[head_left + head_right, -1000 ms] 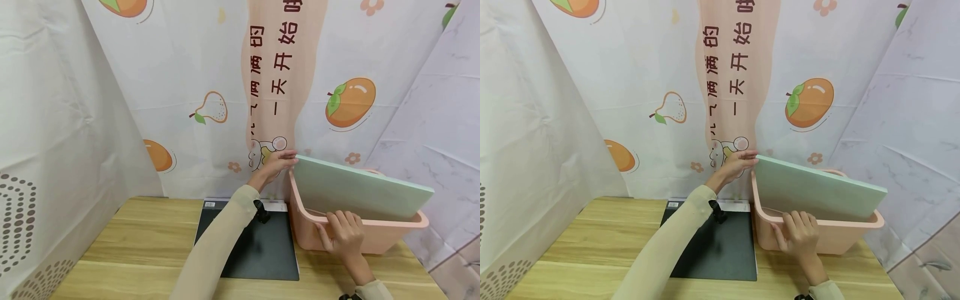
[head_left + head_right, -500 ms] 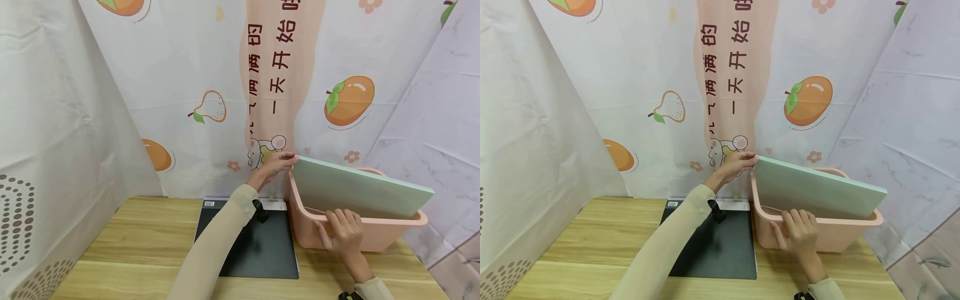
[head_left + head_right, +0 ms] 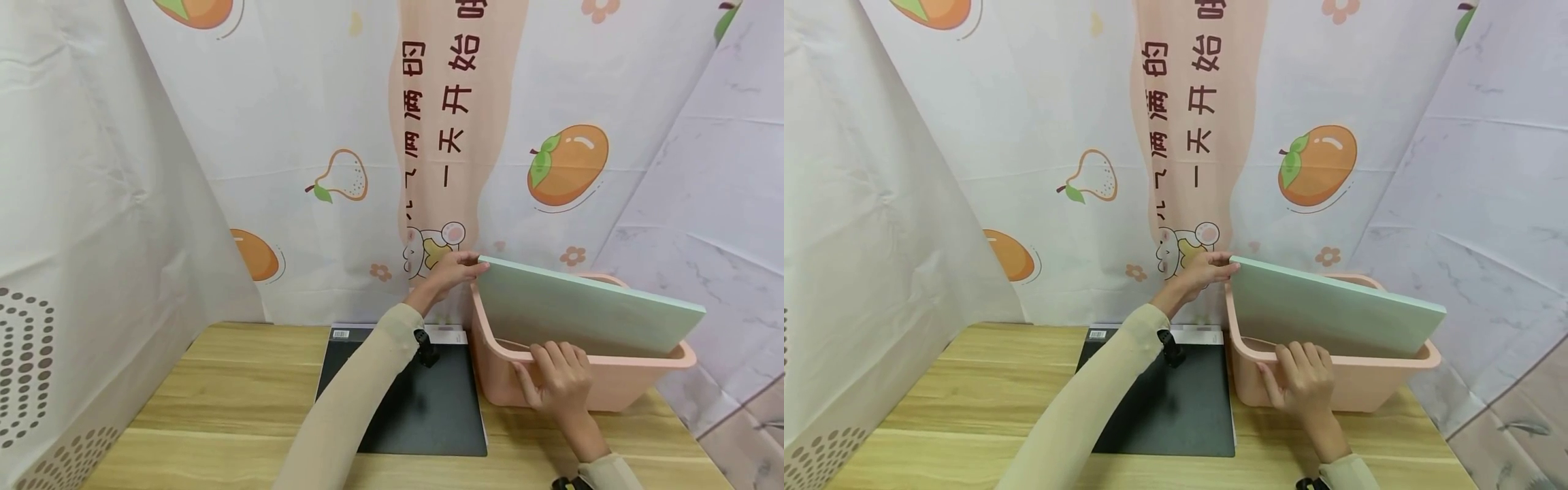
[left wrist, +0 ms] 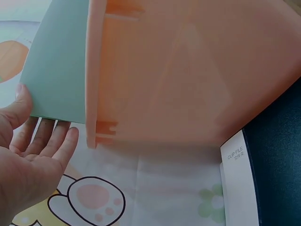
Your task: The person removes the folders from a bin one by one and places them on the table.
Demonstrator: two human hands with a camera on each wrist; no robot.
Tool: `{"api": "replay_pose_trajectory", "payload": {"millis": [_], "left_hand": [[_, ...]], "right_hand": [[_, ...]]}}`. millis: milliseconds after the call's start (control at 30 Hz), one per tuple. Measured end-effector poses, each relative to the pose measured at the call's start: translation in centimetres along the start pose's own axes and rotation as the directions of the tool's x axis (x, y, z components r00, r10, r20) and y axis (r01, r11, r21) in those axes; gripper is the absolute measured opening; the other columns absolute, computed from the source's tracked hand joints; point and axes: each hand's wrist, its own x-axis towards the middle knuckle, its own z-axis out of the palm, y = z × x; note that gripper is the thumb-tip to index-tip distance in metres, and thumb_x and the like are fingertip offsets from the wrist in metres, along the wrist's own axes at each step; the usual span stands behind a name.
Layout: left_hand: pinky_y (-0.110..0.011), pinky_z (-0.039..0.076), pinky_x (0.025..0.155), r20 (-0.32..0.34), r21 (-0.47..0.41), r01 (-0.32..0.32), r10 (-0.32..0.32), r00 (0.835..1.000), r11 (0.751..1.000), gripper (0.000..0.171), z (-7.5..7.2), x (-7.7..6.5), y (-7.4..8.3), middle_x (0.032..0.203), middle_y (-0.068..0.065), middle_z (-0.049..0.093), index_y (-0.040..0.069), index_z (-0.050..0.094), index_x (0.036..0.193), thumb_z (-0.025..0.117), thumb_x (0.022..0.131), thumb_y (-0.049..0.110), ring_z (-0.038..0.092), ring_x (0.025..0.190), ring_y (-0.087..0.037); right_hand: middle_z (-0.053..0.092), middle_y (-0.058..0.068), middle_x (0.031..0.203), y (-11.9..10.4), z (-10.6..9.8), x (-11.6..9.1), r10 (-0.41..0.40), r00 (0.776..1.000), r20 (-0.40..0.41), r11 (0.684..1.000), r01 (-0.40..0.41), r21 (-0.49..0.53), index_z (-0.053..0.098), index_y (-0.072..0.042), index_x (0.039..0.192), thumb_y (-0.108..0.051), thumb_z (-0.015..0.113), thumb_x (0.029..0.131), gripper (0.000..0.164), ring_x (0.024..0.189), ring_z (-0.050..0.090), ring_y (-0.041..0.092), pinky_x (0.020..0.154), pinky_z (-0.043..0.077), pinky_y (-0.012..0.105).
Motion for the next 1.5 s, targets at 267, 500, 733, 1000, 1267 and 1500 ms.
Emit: {"api": "replay_pose_trajectory", "payload": {"millis": [267, 500, 733, 1000, 1267, 1500], "left_hand": [[-0.034, 0.056, 0.102, 0.004, 0.003, 0.021, -0.021, 1.0, 1.0, 0.043, 0.0, 0.0, -0.5, 0.131, -0.017, 0.068, 0.0, 0.065, 0.132, 0.071, 0.098, 0.027, 0.067, 0.12, -0.027], [-0.027, 0.059, 0.09, -0.025, 0.034, -0.017, 0.018, 1.0, 0.999, 0.038, 0.3, 0.1, -0.7, 0.122, -0.013, 0.071, 0.002, 0.069, 0.127, 0.075, 0.095, 0.021, 0.068, 0.103, -0.015], [-0.021, 0.057, 0.075, -0.093, 0.024, -0.035, 0.037, 0.995, 0.999, 0.033, 0.9, 0.5, -0.9, 0.111, -0.014, 0.074, -0.004, 0.072, 0.118, 0.076, 0.094, 0.019, 0.063, 0.083, -0.008], [-0.033, 0.062, 0.085, -0.089, 0.003, -0.055, 0.055, 0.994, 0.998, 0.035, 1.1, 0.4, -0.8, 0.113, -0.017, 0.073, -0.004, 0.072, 0.117, 0.075, 0.095, 0.022, 0.07, 0.092, -0.015], [-0.032, 0.062, 0.084, -0.13, 0.022, -0.124, 0.126, 0.984, 0.992, 0.031, 1.5, 0.1, -0.2, 0.113, -0.014, 0.075, 0.0, 0.074, 0.117, 0.077, 0.093, 0.02, 0.07, 0.092, -0.013], [-0.027, 0.062, 0.082, -0.116, 0.033, -0.17, 0.172, 0.978, 0.985, 0.03, 1.6, -0.1, 0.1, 0.111, -0.016, 0.076, 0.0, 0.075, 0.114, 0.077, 0.093, 0.021, 0.07, 0.09, -0.011]], "right_hand": [[0.048, 0.015, 0.058, 0.0, 0.0, -0.1, -0.001, 1.0, 0.006, 1.0, 0.0, 0.002, 0.058, 0.004, 0.068, -0.044, 0.054, 0.099, 0.057, 0.053, 0.043, 0.036, 0.056, 0.034, 0.049], [0.049, 0.015, 0.059, 0.0, 0.0, 0.0, -0.002, 1.0, 0.004, 1.0, 0.002, 0.001, 0.058, 0.004, 0.069, -0.045, 0.055, 0.099, 0.057, 0.053, 0.044, 0.036, 0.056, 0.034, 0.05], [0.049, 0.015, 0.059, 0.1, 0.0, -0.1, -0.003, 1.0, 0.005, 1.0, 0.003, -0.002, 0.058, 0.004, 0.069, -0.045, 0.054, 0.099, 0.057, 0.053, 0.044, 0.036, 0.056, 0.034, 0.05], [0.049, 0.015, 0.058, 0.1, 0.0, 0.0, -0.003, 1.0, -0.001, 1.0, 0.002, -0.002, 0.058, 0.004, 0.069, -0.045, 0.054, 0.099, 0.057, 0.053, 0.044, 0.036, 0.056, 0.033, 0.049], [0.048, 0.015, 0.058, -0.1, 0.1, 0.1, -0.005, 1.0, -0.006, 1.0, 0.005, 0.001, 0.057, 0.003, 0.068, -0.045, 0.055, 0.099, 0.058, 0.053, 0.043, 0.035, 0.055, 0.033, 0.049], [0.048, 0.015, 0.058, 0.0, 0.1, 0.1, -0.004, 1.0, -0.002, 1.0, 0.004, 0.001, 0.057, 0.003, 0.068, -0.045, 0.054, 0.099, 0.058, 0.053, 0.043, 0.035, 0.056, 0.033, 0.048]]}}
